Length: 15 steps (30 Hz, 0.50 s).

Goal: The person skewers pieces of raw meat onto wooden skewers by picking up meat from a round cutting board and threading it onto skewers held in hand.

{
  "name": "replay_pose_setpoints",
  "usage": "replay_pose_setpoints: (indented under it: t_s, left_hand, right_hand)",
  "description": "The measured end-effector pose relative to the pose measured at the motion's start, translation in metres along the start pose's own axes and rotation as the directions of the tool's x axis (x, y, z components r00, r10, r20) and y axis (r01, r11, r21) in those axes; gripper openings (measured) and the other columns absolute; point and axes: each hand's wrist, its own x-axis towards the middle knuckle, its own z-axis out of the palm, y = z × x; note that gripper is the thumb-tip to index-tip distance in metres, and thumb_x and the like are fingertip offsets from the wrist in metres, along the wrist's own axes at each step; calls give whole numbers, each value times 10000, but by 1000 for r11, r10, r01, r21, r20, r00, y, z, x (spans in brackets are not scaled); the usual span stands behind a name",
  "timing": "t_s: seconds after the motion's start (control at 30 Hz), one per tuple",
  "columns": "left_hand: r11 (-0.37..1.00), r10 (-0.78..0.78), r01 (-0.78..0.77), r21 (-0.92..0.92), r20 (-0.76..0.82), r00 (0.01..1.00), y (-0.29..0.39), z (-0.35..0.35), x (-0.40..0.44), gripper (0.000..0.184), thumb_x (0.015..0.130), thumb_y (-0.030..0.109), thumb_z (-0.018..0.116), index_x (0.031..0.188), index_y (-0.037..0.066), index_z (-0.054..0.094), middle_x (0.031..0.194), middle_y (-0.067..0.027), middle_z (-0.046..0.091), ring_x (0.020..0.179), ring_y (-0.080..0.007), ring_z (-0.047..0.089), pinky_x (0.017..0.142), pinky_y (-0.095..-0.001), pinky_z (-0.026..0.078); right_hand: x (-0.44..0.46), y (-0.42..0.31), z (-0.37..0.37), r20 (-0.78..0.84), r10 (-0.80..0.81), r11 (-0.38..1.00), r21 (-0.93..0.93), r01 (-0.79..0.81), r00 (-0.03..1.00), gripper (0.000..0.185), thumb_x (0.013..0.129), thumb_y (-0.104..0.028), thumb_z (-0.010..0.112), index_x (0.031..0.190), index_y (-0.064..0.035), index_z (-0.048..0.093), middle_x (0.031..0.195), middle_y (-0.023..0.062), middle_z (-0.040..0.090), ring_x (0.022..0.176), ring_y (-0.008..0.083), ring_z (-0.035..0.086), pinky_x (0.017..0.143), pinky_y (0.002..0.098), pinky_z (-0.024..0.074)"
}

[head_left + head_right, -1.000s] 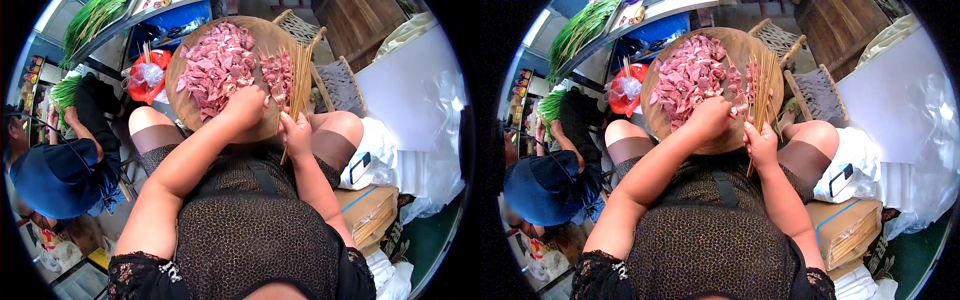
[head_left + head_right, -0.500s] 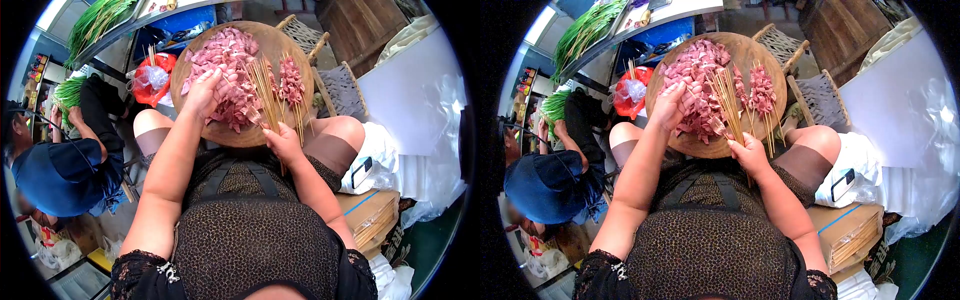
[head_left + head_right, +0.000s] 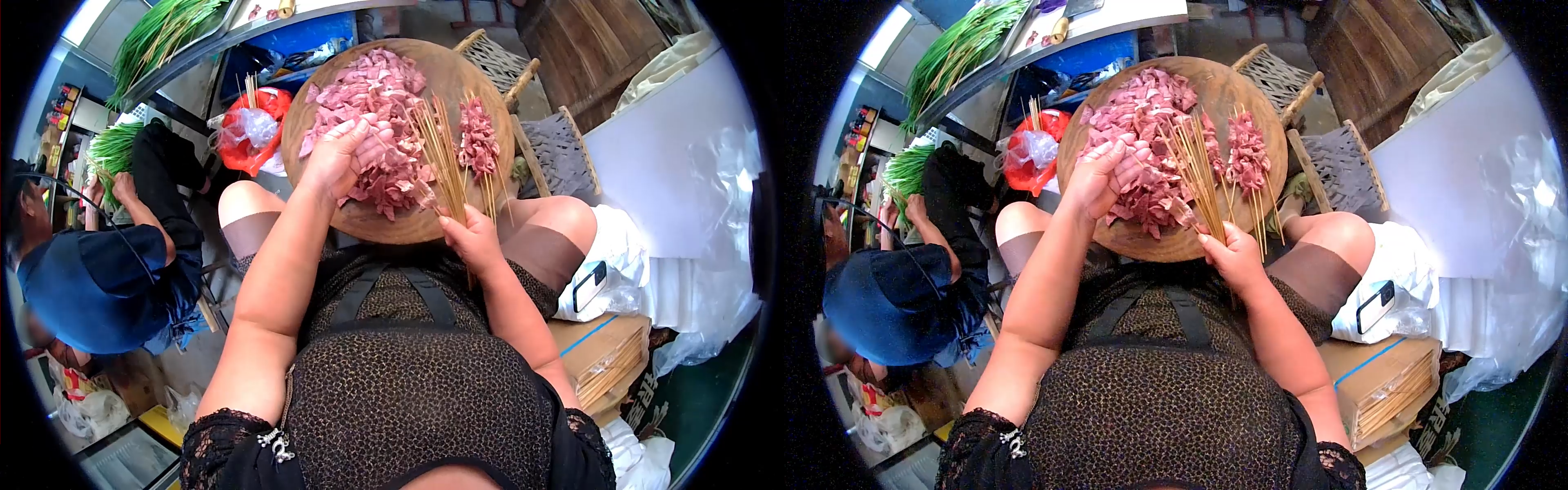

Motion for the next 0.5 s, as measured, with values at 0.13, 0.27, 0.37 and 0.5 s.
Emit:
replay_pose_setpoints:
  t_s: [0.13,0.27,0.37,0.5]
  left_hand:
    - [995,-93,95,-13,93,991,-2,-6,-3,285,902,151,496,1127,-24,494,1086,-164,580,982,-238,593,858,-350,494]
    - [988,-142,149,-31,160,977,1,-9,-6,287,903,173,491,1123,-12,505,1096,-154,580,996,-236,585,899,-377,465]
    - [991,-125,132,-19,209,970,3,-2,-11,295,928,204,433,1152,21,488,1163,-135,551,1063,-216,551,896,-366,456]
    - [991,-136,130,41,226,965,5,1,-9,271,924,186,436,1110,3,509,1155,-125,556,1033,-212,562,902,-374,453]
  right_hand:
    - [1,3,-6,13,-20,1000,-23,21,1000,199,839,-121,593,1008,-17,577,691,-39,514,554,52,457,514,190,374]
    - [2,0,-8,21,-34,999,-9,34,999,197,836,-119,597,1005,-19,575,700,-36,517,557,51,456,514,188,372]
    - [-3,-4,-3,5,-7,1000,20,7,1000,194,834,-117,598,1001,-21,573,703,-35,518,556,50,458,513,186,371]
    - [-4,-6,-1,16,-3,998,62,2,1000,195,833,-118,599,1000,-21,572,704,-34,520,555,51,462,513,183,372]
